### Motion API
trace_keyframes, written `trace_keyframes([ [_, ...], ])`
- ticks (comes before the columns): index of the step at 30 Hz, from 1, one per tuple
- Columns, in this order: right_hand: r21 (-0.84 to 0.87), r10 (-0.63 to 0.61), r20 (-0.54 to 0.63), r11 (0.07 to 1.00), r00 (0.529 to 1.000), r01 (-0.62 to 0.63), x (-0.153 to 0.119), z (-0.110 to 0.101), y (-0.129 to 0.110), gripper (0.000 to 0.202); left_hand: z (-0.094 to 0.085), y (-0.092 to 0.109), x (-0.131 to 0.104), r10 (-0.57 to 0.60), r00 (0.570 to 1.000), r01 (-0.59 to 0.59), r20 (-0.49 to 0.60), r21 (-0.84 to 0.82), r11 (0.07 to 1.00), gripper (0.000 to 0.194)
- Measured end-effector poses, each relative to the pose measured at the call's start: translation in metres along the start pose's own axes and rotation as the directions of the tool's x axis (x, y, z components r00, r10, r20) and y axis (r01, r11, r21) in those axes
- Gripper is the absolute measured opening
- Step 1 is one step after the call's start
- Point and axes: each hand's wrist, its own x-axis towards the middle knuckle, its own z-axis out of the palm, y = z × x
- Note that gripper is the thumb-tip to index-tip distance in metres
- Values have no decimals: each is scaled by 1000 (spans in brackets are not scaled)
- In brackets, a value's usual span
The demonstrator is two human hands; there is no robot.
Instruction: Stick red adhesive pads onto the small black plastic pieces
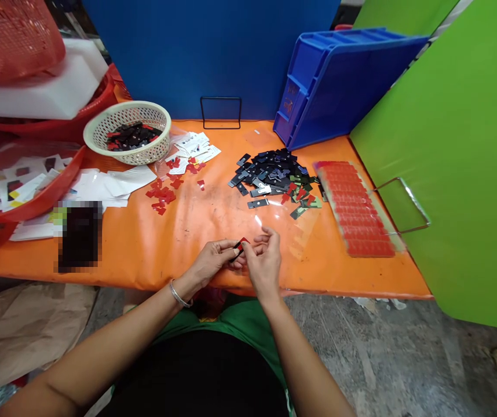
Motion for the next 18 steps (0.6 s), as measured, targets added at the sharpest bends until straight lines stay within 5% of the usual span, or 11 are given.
trace_keyframes([
  [5,199,239,193,940,952,-277,8,-2,-1,34,-1,0,1,14,1000,-14,-8,-4,1000,35],
  [12,166,220,204,953,954,-255,19,0,-2,41,2,2,-1,33,999,-33,0,-9,999,35],
  [16,177,210,186,954,960,-243,31,-13,4,39,-28,56,11,204,969,-200,-139,44,979,23],
  [18,178,180,151,962,972,-206,36,-25,6,37,-56,105,17,394,877,-371,-274,136,919,14],
])
